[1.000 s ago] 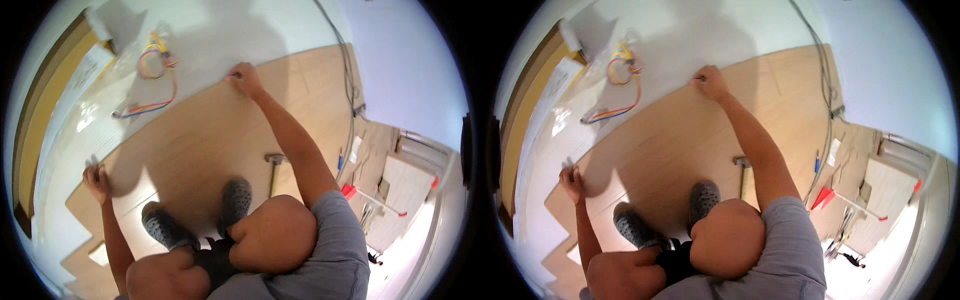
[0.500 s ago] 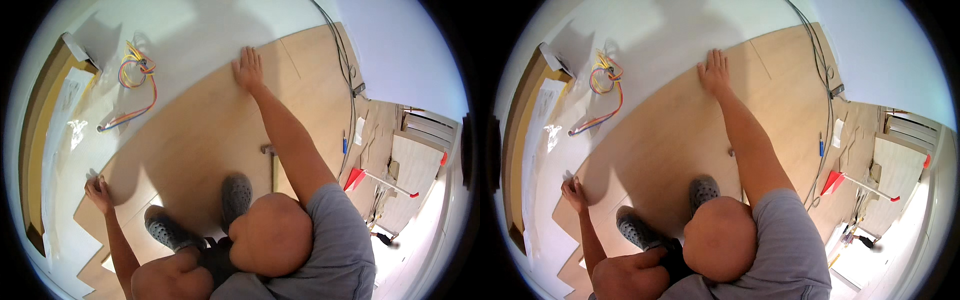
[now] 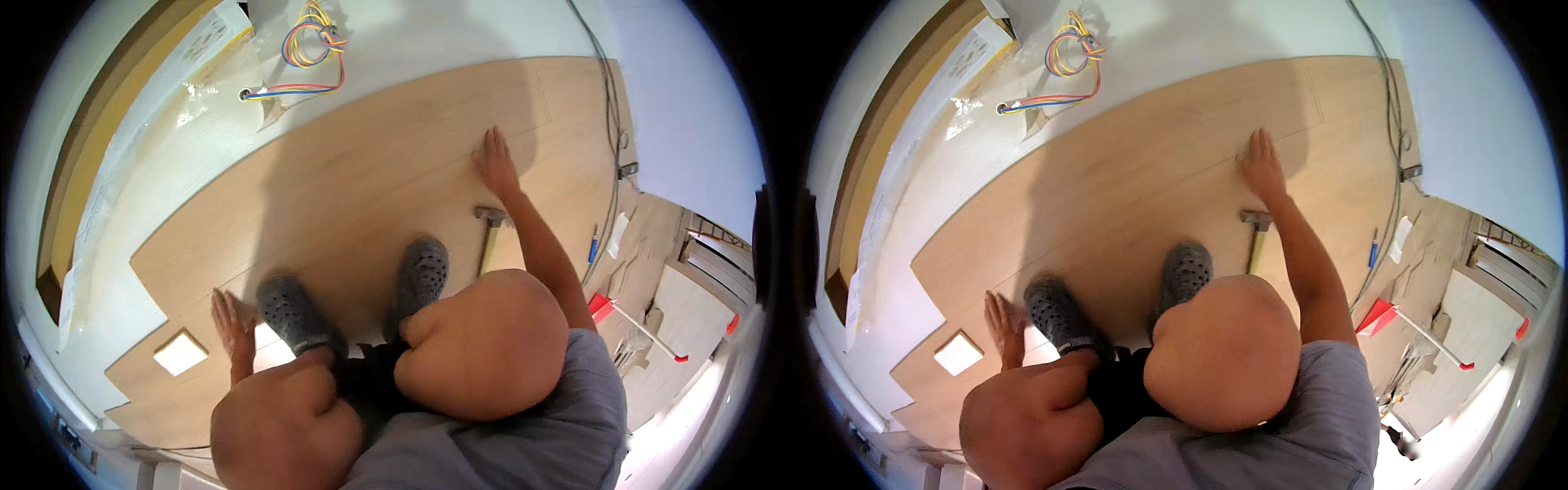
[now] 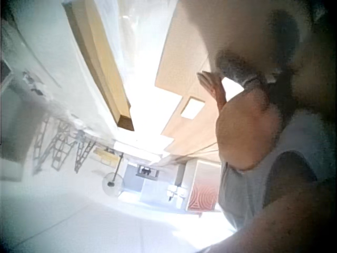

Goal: The person installs laminate flooring by placing floorboards onto an underlayment and tapping them into place using a hammer and a tapping block.

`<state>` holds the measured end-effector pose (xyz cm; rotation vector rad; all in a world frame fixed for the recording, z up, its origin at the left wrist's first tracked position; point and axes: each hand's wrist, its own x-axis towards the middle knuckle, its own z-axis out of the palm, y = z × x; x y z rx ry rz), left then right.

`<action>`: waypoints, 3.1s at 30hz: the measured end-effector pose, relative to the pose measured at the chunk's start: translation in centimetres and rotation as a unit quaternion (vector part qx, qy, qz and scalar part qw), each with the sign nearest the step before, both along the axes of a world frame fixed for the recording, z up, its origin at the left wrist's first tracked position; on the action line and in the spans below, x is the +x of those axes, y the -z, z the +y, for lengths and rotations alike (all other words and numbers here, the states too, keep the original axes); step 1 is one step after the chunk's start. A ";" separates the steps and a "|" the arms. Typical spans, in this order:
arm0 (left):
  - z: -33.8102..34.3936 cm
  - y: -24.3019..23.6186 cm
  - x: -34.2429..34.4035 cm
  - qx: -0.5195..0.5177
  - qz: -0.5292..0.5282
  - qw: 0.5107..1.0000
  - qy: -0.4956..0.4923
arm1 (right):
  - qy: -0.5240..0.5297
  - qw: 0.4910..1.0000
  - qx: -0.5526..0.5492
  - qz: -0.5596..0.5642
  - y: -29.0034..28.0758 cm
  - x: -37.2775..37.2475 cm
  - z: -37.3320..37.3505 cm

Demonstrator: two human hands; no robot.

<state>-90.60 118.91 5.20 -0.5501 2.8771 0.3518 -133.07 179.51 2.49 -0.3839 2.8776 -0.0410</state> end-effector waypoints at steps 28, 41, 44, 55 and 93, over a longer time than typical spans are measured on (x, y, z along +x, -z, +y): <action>-23.0 1.8 21.5 -0.007 0.037 0.977 -0.210 | 0.554 0.819 -0.136 -0.060 -6.2 31.0 0.1; -24.7 -6.3 14.6 -0.013 0.000 0.998 -0.063 | 0.541 0.777 -0.321 -0.015 -17.9 18.7 9.1; -25.0 -4.0 14.8 0.023 0.012 0.989 -0.143 | 0.536 0.755 -0.370 0.075 -19.5 15.2 3.2; -31.1 0.6 8.8 0.037 -0.023 0.890 -0.454 | 0.059 0.978 -0.197 0.045 -26.7 10.0 -27.9; -19.3 5.9 6.3 -0.032 0.153 0.867 -0.472 | -0.915 0.352 0.173 0.097 -8.4 44.5 -110.2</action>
